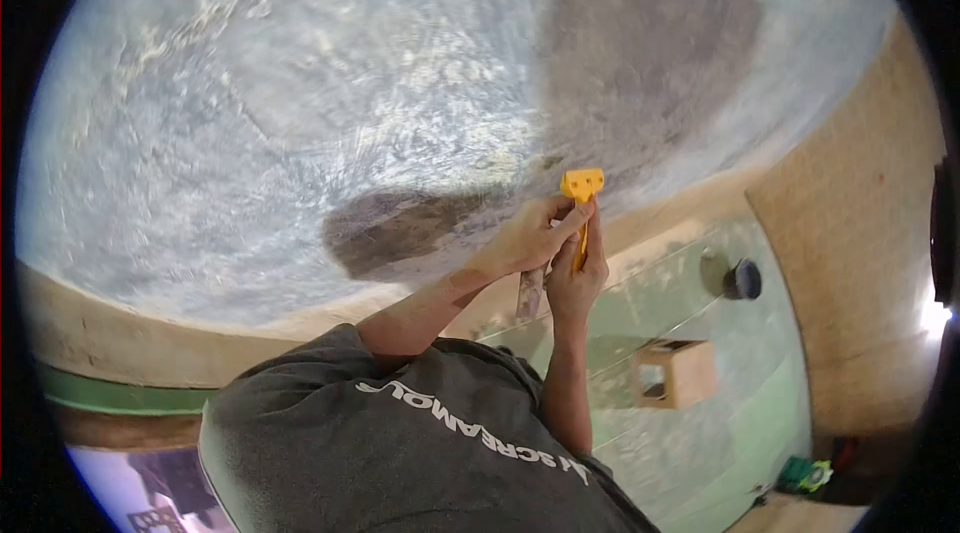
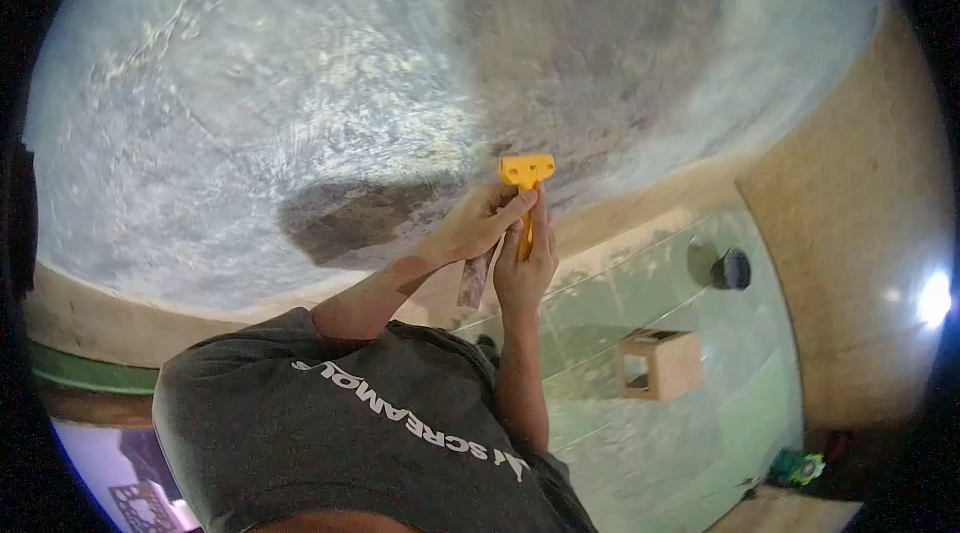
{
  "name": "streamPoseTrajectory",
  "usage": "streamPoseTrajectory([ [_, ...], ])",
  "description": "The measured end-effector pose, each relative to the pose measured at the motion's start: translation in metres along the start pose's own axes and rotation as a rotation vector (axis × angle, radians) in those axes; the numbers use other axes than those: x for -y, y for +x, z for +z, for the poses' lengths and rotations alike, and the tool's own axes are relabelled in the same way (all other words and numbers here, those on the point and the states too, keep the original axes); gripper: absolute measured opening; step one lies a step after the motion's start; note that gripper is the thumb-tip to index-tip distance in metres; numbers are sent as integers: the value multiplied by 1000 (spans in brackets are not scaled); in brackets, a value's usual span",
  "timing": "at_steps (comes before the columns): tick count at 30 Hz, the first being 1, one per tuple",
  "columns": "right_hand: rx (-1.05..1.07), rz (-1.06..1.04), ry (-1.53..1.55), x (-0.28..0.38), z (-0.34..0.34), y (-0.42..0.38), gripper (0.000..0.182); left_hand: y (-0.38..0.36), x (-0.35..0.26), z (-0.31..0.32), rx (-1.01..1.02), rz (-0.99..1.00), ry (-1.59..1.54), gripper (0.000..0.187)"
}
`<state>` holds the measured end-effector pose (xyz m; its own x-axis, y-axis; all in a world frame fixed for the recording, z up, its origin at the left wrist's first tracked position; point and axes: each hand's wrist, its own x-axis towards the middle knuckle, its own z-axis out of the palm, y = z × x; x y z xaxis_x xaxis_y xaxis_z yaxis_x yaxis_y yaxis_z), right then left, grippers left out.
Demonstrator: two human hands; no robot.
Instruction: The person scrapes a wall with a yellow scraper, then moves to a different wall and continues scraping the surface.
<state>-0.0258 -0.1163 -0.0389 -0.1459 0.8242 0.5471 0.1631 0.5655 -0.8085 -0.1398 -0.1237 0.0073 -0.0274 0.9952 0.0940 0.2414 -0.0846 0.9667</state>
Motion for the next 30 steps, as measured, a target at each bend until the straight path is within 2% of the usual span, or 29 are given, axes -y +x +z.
streamPoseTrajectory([
  [3,-20,-24,-71,-5,-5,-1,44,3,8,12,-78,44,-92,47],
  [5,-27,-61,-131,-10,0,-1,45,8,8,9,-22,46,-123,48],
  [7,-15,59,-152,-8,1,-5,44,2,9,10,-108,-16,-67,51],
  [9,49,22,-141,-5,3,-3,43,6,39,14,-60,23,-171,49],
  [10,0,-64,-143,-9,8,-2,49,7,42,12,-88,44,-175,49],
  [12,-14,-70,-137,-12,10,-2,49,1,26,15,-109,45,-255,47],
  [14,-18,-94,-147,-14,10,-5,50,4,48,17,-131,50,-208,47],
  [17,-58,-145,-150,-20,14,-5,51,0,37,11,-155,75,-103,47],
  [19,-74,-100,-155,-21,16,-7,52,-3,24,4,-147,-25,143,51],
  [21,-38,-107,-115,-23,19,-6,55,-2,37,5,-146,-25,125,54],
  [23,-50,-100,-145,-23,22,-7,58,0,41,4,-228,103,241,50],
  [25,69,61,-23,-24,24,-7,58,10,50,0,-212,86,176,51],
  [28,43,214,163,-19,29,0,60,20,27,-3,-131,37,91,51],
  [29,32,231,162,-24,30,-3,60,18,20,-1,-87,-10,58,51],
  [30,-20,80,104,-31,31,-6,60,12,26,2,-82,-23,58,51],
])
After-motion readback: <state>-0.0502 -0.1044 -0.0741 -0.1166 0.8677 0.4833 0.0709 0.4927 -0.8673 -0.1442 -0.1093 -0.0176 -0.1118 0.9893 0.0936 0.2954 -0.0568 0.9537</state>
